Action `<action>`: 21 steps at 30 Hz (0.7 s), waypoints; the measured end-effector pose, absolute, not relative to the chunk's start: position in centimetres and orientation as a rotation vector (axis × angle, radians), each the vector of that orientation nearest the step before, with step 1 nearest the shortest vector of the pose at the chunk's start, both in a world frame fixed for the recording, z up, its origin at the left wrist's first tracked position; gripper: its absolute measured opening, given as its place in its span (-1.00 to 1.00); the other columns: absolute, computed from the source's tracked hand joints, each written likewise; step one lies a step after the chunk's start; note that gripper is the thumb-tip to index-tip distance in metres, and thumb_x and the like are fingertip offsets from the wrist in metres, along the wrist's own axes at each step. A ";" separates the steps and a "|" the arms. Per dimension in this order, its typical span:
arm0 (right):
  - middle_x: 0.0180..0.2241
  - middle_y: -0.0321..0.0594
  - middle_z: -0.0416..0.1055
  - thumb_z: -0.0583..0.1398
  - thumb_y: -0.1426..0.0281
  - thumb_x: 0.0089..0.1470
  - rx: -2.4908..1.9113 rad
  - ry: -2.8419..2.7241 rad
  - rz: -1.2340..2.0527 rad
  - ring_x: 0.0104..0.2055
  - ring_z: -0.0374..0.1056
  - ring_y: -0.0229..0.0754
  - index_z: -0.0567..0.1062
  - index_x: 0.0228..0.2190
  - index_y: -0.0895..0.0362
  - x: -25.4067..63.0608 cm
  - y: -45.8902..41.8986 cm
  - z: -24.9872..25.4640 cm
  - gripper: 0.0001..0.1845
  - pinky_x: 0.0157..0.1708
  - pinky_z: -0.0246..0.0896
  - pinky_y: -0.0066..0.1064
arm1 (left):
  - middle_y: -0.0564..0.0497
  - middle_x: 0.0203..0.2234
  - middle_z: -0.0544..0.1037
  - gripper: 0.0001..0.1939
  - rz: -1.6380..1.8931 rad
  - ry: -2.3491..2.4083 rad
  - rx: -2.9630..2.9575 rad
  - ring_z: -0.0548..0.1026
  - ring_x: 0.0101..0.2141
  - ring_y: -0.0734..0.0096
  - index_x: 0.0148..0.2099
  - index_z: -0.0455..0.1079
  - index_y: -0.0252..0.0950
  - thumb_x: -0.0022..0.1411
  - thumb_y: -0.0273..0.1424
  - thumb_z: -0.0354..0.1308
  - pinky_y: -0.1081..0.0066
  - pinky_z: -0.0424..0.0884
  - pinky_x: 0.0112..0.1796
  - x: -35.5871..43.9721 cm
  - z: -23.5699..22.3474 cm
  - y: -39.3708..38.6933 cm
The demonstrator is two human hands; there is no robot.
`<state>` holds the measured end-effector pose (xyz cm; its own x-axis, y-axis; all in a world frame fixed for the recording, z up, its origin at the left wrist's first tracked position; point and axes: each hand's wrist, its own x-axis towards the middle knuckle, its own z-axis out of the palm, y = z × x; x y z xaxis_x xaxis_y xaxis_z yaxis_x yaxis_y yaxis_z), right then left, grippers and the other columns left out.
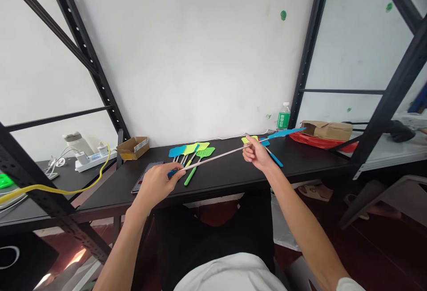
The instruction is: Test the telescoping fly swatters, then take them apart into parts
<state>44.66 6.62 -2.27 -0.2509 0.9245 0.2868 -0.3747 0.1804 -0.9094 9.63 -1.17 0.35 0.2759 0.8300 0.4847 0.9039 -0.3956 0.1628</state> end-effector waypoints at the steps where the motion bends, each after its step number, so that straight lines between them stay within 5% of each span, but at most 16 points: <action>1: -0.78 -0.40 -0.06 0.14 0.01 0.22 -0.617 -1.241 1.407 -0.72 -0.05 -0.35 0.16 -0.75 0.08 44.4 6.6 -2.3 -0.35 -0.68 -0.08 -0.46 | 0.03 -0.38 0.64 -0.62 -0.766 -1.649 -2.369 0.48 -0.44 0.28 -0.15 0.52 -0.14 0.34 -0.04 0.00 0.40 0.18 -0.40 9.8 0.4 -1.3; 8: -0.78 -0.41 -0.06 0.14 -0.05 0.20 -0.647 -1.378 1.392 -0.73 -0.06 -0.36 0.16 -0.76 0.08 42.0 5.8 -2.4 -0.32 -0.68 -0.06 -0.46 | 0.07 -0.31 0.63 -0.76 -0.734 -1.653 -2.369 0.51 -0.43 0.29 -0.10 0.40 -0.14 0.34 -0.17 0.01 0.42 0.18 -0.42 11.0 0.2 -1.6; 13: -0.80 -0.42 -0.06 0.17 -0.06 0.18 -0.663 -1.434 1.409 -0.74 -0.07 -0.37 0.13 -0.77 0.07 40.3 5.2 -2.6 -0.30 -0.71 -0.10 -0.45 | 0.04 -0.36 0.63 -0.62 -0.699 -1.588 -2.508 0.54 -0.38 0.25 0.02 0.48 -0.11 0.37 -0.07 -0.03 0.41 0.23 -0.38 12.5 -0.1 -2.0; 21: -0.76 -0.44 -0.01 0.23 0.05 0.16 -0.605 -1.452 1.429 -0.73 -0.06 -0.39 0.20 -0.73 0.10 39.7 5.3 -3.3 -0.39 -0.70 -0.09 -0.48 | -0.05 -0.19 0.67 -0.50 -0.665 -1.533 -2.549 0.58 -0.27 0.18 0.03 0.56 -0.18 0.41 -0.04 -0.10 0.37 0.29 -0.30 12.7 -0.7 -1.9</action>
